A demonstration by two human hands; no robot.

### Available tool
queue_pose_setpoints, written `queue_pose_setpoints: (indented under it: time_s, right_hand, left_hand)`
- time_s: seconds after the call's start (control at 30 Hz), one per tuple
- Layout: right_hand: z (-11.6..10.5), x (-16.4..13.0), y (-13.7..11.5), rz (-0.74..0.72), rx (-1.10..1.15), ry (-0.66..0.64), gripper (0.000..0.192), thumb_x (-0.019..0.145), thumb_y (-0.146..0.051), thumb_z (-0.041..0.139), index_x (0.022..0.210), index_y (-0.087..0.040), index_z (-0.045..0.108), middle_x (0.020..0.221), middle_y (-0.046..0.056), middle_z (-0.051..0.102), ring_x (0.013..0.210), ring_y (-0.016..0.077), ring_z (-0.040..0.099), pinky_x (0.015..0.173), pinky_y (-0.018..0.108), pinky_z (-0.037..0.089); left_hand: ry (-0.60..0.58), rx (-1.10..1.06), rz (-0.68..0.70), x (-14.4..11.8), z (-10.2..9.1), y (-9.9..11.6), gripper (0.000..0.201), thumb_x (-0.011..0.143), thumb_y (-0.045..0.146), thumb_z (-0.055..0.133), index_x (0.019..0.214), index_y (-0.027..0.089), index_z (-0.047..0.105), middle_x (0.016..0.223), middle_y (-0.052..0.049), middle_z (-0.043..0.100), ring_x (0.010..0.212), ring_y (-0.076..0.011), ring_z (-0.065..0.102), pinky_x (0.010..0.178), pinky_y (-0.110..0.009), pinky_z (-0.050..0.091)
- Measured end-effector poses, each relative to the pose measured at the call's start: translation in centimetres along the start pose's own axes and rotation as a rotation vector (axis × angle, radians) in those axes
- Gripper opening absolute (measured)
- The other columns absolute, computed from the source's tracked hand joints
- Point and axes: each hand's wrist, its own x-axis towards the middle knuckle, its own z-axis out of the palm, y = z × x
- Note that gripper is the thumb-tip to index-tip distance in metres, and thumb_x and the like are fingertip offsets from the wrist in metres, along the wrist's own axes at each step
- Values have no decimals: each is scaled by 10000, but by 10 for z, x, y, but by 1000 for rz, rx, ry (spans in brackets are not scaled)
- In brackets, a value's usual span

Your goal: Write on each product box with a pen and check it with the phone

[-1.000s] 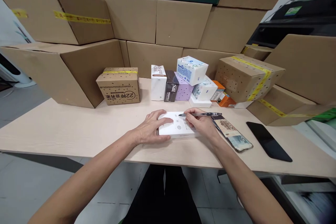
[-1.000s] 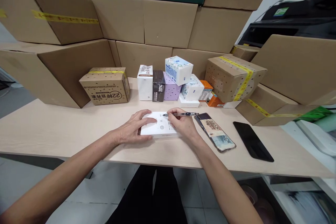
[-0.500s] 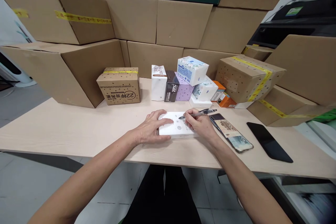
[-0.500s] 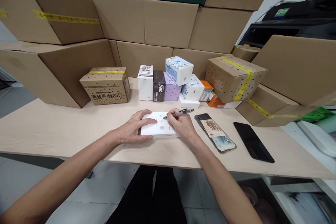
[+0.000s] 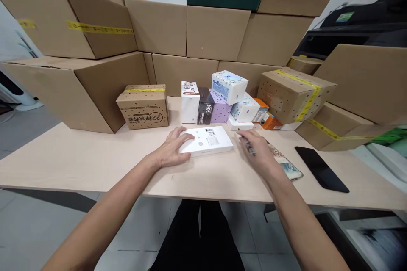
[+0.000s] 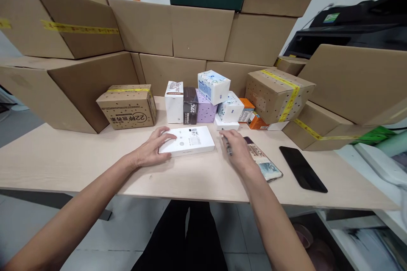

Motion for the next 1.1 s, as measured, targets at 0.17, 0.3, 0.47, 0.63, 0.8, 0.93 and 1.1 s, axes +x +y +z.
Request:
queue_pose_setpoints:
  time_s: [0.17, 0.3, 0.47, 0.63, 0.8, 0.93, 1.1]
  right_hand:
    - [10, 0, -11, 26, -481, -389, 408, 880, -23, 432, 1161, -167, 689, 1068, 159, 671, 982, 295, 526, 861, 379, 416]
    - [7, 1, -18, 47, -472, -422, 483, 895, -37, 402, 1280, -202, 640, 1110, 160, 669, 956, 296, 522, 841, 379, 402]
    - [-29, -23, 10, 329, -466, -166, 558, 956, -403, 455, 1467, -180, 462, 1267, 212, 616, 1088, 374, 537, 897, 466, 410]
    - [-49, -54, 47, 580, -457, -292, 774, 805, -676, 562, 1402, -185, 531, 1249, 197, 642, 1132, 388, 573, 923, 489, 423]
    - [-43, -60, 50, 515, -442, -219, 663, 852, -591, 515, 1344, -152, 582, 1205, 183, 682, 1121, 372, 604, 912, 464, 456]
    - [-37, -58, 42, 528, -369, -15, 706, 764, -563, 634, 1325, -136, 599, 1162, 185, 709, 1072, 373, 633, 916, 474, 473]
    - [-38, -43, 8, 713, 487, 292, 630, 725, -547, 688, 1231, -174, 647, 1085, 121, 733, 910, 269, 686, 785, 393, 548]
  left_hand:
    - [4, -63, -58, 0, -8, -6, 579, 735, 299, 647, 1298, 266, 518, 1469, -113, 257, 1445, -364, 258, 1172, -558, 301]
    - [-2, -85, -45, 0, -8, -9, 571, 750, 321, 642, 1305, 268, 520, 1482, -108, 256, 1439, -365, 269, 1162, -565, 316]
    - [-3, -102, -23, 2, -9, -12, 561, 750, 325, 647, 1296, 265, 532, 1471, -108, 273, 1446, -367, 259, 1160, -572, 317]
    - [-14, -103, -30, 3, -9, -13, 567, 751, 311, 644, 1304, 262, 530, 1472, -106, 249, 1463, -348, 229, 1185, -544, 289]
    - [-9, -118, -46, 2, -9, -10, 565, 752, 335, 647, 1301, 274, 527, 1481, -95, 260, 1448, -359, 263, 1169, -549, 320]
    - [1, -110, -38, 1, -7, -11, 561, 752, 332, 643, 1296, 258, 530, 1480, -103, 262, 1453, -354, 264, 1192, -539, 283]
    - [-3, -96, -64, 1, -6, -13, 761, 735, 358, 661, 1434, 221, 391, 1558, -155, 176, 1502, -390, 148, 1201, -565, 249]
